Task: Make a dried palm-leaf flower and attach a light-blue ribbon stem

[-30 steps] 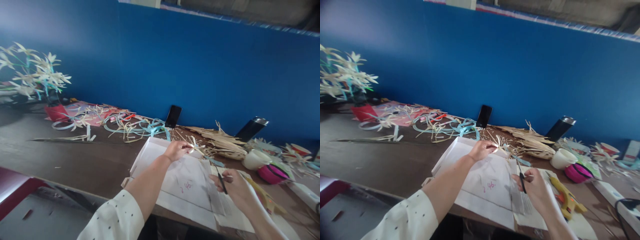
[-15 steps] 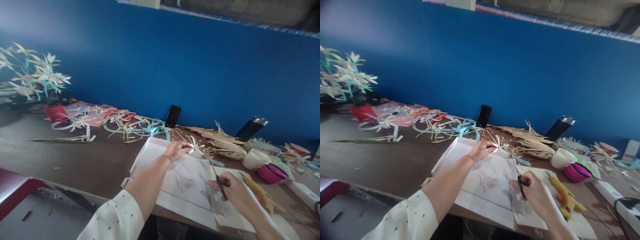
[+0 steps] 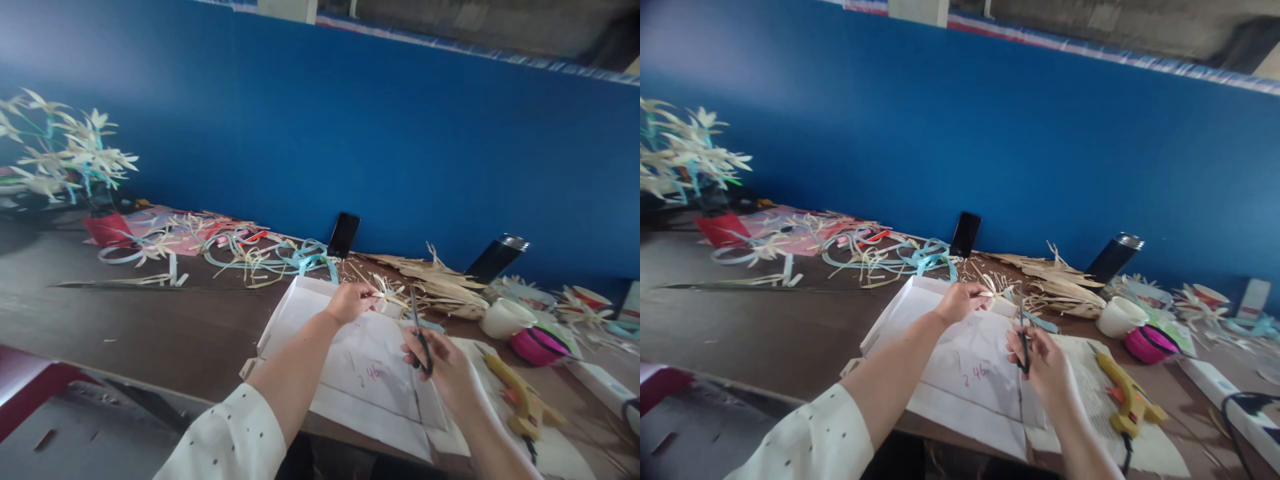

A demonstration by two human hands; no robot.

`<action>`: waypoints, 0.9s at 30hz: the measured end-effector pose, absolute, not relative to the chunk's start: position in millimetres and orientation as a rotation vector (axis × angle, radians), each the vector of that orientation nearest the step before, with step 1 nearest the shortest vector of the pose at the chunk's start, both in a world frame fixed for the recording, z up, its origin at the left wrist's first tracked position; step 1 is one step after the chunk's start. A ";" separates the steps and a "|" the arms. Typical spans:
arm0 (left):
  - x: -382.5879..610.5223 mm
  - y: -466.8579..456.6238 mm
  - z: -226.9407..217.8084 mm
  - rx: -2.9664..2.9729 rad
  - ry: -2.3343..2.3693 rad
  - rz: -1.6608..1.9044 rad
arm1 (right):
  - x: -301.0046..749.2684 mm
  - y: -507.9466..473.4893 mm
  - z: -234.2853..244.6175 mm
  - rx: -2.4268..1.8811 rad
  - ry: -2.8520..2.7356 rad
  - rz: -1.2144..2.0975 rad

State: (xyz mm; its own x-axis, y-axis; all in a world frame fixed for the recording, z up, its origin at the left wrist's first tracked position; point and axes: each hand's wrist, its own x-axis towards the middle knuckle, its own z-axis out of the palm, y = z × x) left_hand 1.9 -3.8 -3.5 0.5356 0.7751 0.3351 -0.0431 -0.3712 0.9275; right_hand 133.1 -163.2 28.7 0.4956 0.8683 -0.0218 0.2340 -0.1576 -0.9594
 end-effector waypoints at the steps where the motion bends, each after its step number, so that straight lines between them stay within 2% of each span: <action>1: 1.8 -4.0 -3.0 1.740 0.614 0.988 | 129.3 -160.6 28.8 -1.677 -0.948 0.732; 9: 2.1 -4.6 -1.9 1.743 0.622 0.987 | 125.0 -151.1 27.0 -1.544 -0.953 0.740; 27: 4.9 -3.4 -5.6 1.632 0.512 0.954 | 124.7 -156.6 27.9 -1.573 -0.918 0.716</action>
State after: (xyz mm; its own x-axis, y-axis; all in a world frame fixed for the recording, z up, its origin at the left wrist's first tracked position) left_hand 4.9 -3.4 -5.6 0.5787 0.7512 0.3176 -0.1505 -0.2844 0.9468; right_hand 124.7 -156.6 27.9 0.5123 0.8583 0.0296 0.1801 -0.0737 -0.9809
